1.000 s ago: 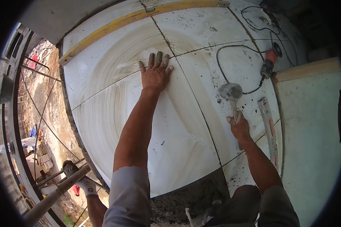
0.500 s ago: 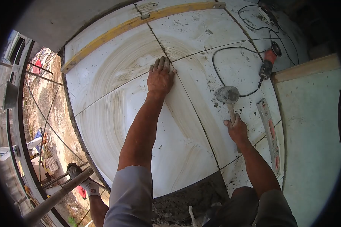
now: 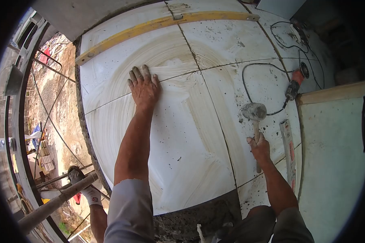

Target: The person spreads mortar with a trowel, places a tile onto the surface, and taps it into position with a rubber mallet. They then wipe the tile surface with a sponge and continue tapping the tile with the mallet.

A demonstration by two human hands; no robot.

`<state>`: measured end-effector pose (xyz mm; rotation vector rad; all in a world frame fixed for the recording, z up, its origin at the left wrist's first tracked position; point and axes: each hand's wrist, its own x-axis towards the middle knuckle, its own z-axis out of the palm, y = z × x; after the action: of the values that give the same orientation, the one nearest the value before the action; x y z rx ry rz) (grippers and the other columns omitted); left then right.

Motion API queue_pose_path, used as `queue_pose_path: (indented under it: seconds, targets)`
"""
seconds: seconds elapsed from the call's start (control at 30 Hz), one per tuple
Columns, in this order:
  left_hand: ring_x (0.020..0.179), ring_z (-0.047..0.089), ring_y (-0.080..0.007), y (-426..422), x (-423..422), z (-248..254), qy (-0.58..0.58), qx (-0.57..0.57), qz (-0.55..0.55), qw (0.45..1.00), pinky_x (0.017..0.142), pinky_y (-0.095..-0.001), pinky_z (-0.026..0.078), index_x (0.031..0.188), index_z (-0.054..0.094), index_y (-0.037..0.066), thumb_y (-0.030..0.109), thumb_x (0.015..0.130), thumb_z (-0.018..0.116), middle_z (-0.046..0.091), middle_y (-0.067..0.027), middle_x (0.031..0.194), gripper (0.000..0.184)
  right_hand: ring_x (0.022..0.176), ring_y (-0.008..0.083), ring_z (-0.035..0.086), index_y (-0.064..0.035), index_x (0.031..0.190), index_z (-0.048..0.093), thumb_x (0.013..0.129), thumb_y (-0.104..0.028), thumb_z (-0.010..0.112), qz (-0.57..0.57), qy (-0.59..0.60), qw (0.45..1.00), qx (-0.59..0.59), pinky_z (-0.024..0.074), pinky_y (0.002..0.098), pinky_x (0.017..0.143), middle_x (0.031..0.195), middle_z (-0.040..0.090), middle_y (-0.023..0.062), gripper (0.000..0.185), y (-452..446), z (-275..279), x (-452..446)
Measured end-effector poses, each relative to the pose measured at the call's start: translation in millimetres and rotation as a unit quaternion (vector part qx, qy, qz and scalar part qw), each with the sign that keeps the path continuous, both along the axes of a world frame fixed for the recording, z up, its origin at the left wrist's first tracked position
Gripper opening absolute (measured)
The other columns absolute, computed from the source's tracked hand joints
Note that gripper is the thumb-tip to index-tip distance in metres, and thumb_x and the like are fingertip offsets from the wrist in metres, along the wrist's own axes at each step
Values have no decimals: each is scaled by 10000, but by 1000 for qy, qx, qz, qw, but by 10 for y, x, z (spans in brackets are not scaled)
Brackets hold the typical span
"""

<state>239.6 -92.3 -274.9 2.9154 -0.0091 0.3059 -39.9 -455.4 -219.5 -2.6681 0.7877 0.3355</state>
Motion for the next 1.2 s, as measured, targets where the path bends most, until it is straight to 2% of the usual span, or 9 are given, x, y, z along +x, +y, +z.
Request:
queue_pose_path:
  seconds: [0.23,0.37,0.5,0.57,0.63,0.73,0.87,1.03,1.2]
  targets:
    - [1399,200,-378,2,30,112,14,-16,-16,1000,1135,-489,157,1439,335,89,374,967,352,251,-242,1488,552,486,88,456,-34,842,523,863,-353,652,-32,-201,941,270,391,250,469,602,497,12,345,869,947,1151]
    - [1395,206,-382,7,51,95,10,-4,-26,1000,1134,-486,162,1435,339,83,361,968,355,257,-250,1482,544,483,89,431,-41,819,489,943,-509,477,49,-246,862,441,381,268,471,567,457,0,485,1283,1117,1704]
    - [1393,208,-384,6,78,81,11,1,-21,1000,1131,-490,168,1428,345,73,356,968,359,260,-255,1479,540,507,107,446,-31,823,492,969,-524,392,54,-243,867,432,384,283,489,554,441,16,524,1587,704,1752]
    - [1390,215,-388,18,71,35,-7,7,-31,999,1128,-500,173,1424,347,62,354,969,357,265,-257,1476,541,563,218,556,-16,836,518,981,-497,367,48,-220,892,392,452,368,561,604,536,102,525,1659,335,1801]
    - [1389,219,-389,17,57,64,3,10,-31,999,1127,-499,177,1424,346,61,352,968,356,265,-260,1475,540,717,380,622,1,878,557,985,-471,344,105,-153,973,139,478,469,683,728,614,217,529,1677,-80,1835]
    - [1386,226,-392,-6,88,149,18,12,-31,999,1126,-496,185,1424,345,56,348,967,356,264,-267,1473,542,877,484,587,17,935,578,983,-453,333,55,-107,969,218,451,537,778,852,624,294,532,1759,257,1886]
    - [1377,244,-401,14,83,147,31,7,-30,999,1124,-490,197,1414,359,44,347,963,365,276,-279,1464,544,737,393,628,31,929,564,986,-459,337,61,-136,960,238,480,471,683,755,622,230,542,1709,738,1940]
    - [1363,270,-410,62,99,102,13,18,-39,999,1118,-494,208,1398,385,33,350,961,370,305,-284,1448,540,540,166,536,18,934,523,992,-465,334,65,-375,845,377,431,318,533,617,524,103,522,1787,1091,2025]
    - [1344,294,-433,60,101,172,20,10,-49,999,1094,-509,254,1385,411,54,353,963,390,329,-292,1429,518,667,364,640,20,935,533,984,-436,378,119,-138,982,54,480,448,616,703,621,221,484,1744,280,2069]
